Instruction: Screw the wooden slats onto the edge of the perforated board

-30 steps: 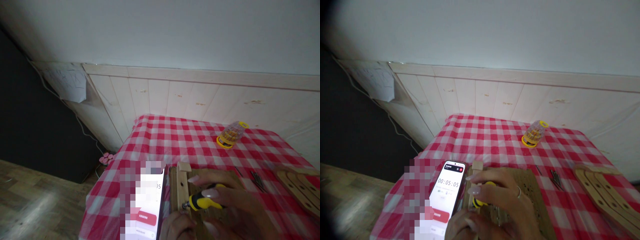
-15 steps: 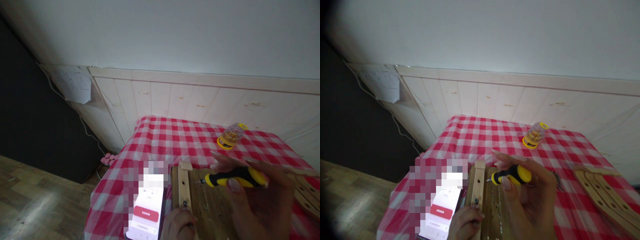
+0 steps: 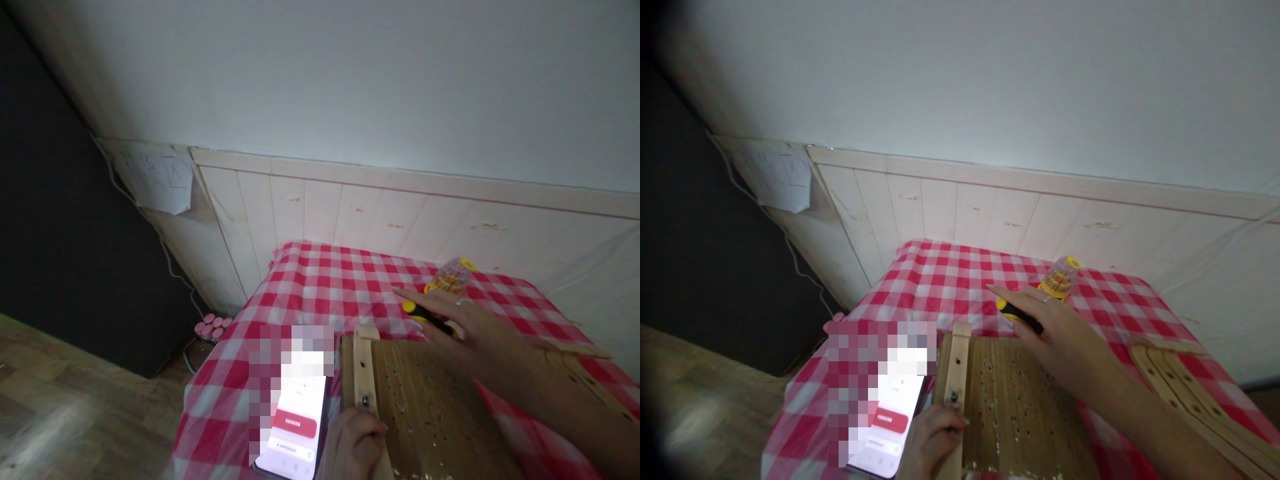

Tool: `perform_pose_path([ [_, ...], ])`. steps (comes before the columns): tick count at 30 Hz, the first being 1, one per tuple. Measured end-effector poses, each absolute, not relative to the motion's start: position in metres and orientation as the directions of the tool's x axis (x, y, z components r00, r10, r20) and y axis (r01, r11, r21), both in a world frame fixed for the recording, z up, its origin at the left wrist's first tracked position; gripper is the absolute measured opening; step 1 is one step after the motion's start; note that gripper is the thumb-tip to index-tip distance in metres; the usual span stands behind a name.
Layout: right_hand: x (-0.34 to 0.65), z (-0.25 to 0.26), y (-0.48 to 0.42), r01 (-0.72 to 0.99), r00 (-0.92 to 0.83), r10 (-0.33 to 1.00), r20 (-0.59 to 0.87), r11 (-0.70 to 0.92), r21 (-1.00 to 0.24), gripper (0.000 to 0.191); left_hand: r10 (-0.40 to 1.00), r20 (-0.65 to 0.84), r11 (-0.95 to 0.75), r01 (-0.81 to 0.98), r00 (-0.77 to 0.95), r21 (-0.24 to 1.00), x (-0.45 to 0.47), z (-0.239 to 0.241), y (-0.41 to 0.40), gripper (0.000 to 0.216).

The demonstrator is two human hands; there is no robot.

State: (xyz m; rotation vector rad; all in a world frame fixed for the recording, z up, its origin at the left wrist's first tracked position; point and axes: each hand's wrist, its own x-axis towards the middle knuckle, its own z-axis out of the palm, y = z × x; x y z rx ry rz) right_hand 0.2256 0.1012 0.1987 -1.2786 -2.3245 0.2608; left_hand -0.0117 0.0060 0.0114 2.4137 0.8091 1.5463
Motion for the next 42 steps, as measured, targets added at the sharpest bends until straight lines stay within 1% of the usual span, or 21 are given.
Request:
perform_pose_path([
  [4, 0.216, 0.18, 0.151, 0.785, -0.514, 0.858, 0.015, 0.477, -0.394, 0.049, 0.546, 0.787, -0.813, 0.408, 0.287, 0.415, -0.006, 0.009, 0.005, 0.02],
  [6, 0.209, 0.168, 0.165, 0.789, -0.541, 0.833, -0.118, 0.454, -0.415, 0.045, 0.51, 0.801, -0.836, 0.402, 0.314, 0.375, -0.006, 0.008, 0.008, 0.015],
  [9, 0.2, 0.157, 0.171, 0.797, -0.555, 0.81, -0.192, 0.451, -0.401, 0.019, 0.452, 0.813, -0.871, 0.379, 0.368, 0.313, -0.01, 0.009, 0.014, 0.014],
  [10, 0.197, 0.156, 0.172, 0.794, -0.562, 0.803, -0.198, 0.457, -0.401, 0.014, 0.446, 0.811, -0.875, 0.375, 0.378, 0.306, -0.012, 0.009, 0.016, 0.016],
  [13, 0.192, 0.157, 0.173, 0.774, -0.59, 0.778, -0.218, 0.466, -0.429, 0.012, 0.454, 0.799, -0.879, 0.343, 0.394, 0.33, -0.016, 0.01, 0.018, 0.018],
  [16, 0.194, 0.167, 0.167, 0.77, -0.584, 0.797, -0.157, 0.482, -0.418, 0.008, 0.456, 0.783, -0.886, 0.295, 0.424, 0.356, -0.017, 0.01, 0.016, 0.019],
  [17, 0.196, 0.172, 0.162, 0.778, -0.567, 0.818, -0.096, 0.494, -0.387, 0.01, 0.46, 0.773, -0.886, 0.29, 0.437, 0.363, -0.017, 0.011, 0.015, 0.019],
  [19, 0.198, 0.183, 0.143, 0.818, -0.508, 0.856, 0.097, 0.515, -0.256, 0.021, 0.48, 0.762, -0.875, 0.3, 0.435, 0.38, -0.018, 0.014, 0.012, 0.019],
  [21, 0.194, 0.191, 0.115, 0.813, -0.506, 0.809, 0.3, 0.564, -0.149, 0.031, 0.504, 0.768, -0.859, 0.323, 0.396, 0.397, -0.019, 0.018, 0.009, 0.02],
  [22, 0.19, 0.193, 0.1, 0.778, -0.543, 0.752, 0.374, 0.618, -0.114, 0.035, 0.521, 0.777, -0.845, 0.342, 0.353, 0.411, -0.019, 0.02, 0.007, 0.02],
  [23, 0.185, 0.193, 0.085, 0.729, -0.599, 0.692, 0.403, 0.679, -0.083, 0.037, 0.535, 0.788, -0.83, 0.362, 0.305, 0.424, -0.018, 0.021, 0.005, 0.02],
  [25, 0.172, 0.188, 0.061, 0.652, -0.693, 0.596, 0.405, 0.758, 0.0, 0.031, 0.551, 0.801, -0.806, 0.397, 0.232, 0.439, -0.012, 0.024, 0.001, 0.017],
  [27, 0.161, 0.18, 0.049, 0.599, -0.757, 0.506, 0.414, 0.791, 0.127, 0.028, 0.567, 0.807, -0.779, 0.426, 0.165, 0.46, 0.001, 0.022, -0.004, 0.017],
  [28, 0.158, 0.175, 0.047, 0.585, -0.782, 0.501, 0.37, 0.795, 0.159, 0.025, 0.574, 0.805, -0.768, 0.437, 0.146, 0.468, 0.009, 0.02, -0.006, 0.018],
  [30, 0.154, 0.168, 0.05, 0.574, -0.806, 0.501, 0.314, 0.79, 0.215, 0.022, 0.613, 0.789, -0.68, 0.48, -0.043, 0.554, 0.026, 0.013, -0.011, 0.023],
  [31, 0.155, 0.165, 0.052, 0.569, -0.814, 0.501, 0.295, 0.79, 0.228, 0.022, 0.623, 0.78, -0.663, 0.493, -0.055, 0.564, 0.033, 0.009, -0.012, 0.022],
  [33, 0.157, 0.159, 0.056, 0.56, -0.822, 0.499, 0.275, 0.796, 0.229, 0.021, 0.627, 0.778, -0.663, 0.501, -0.034, 0.556, 0.038, 0.001, -0.013, 0.02],
  [38, 0.16, 0.138, 0.063, 0.523, -0.849, 0.501, 0.168, 0.841, 0.138, 0.016, 0.594, 0.801, -0.71, 0.512, 0.067, 0.483, 0.02, -0.013, -0.01, 0.017],
  [40, 0.161, 0.127, 0.067, 0.509, -0.859, 0.493, 0.139, 0.852, 0.123, 0.012, 0.567, 0.821, -0.723, 0.521, 0.071, 0.454, 0.016, -0.015, -0.009, 0.016],
  [41, 0.163, 0.122, 0.069, 0.505, -0.861, 0.49, 0.135, 0.855, 0.121, 0.006, 0.545, 0.836, -0.724, 0.533, 0.056, 0.437, 0.017, -0.015, -0.009, 0.017],
  [42, 0.165, 0.118, 0.07, 0.503, -0.862, 0.488, 0.136, 0.856, 0.121, 0.006, 0.521, 0.853, -0.715, 0.557, 0.022, 0.422, 0.019, -0.013, -0.009, 0.019],
])
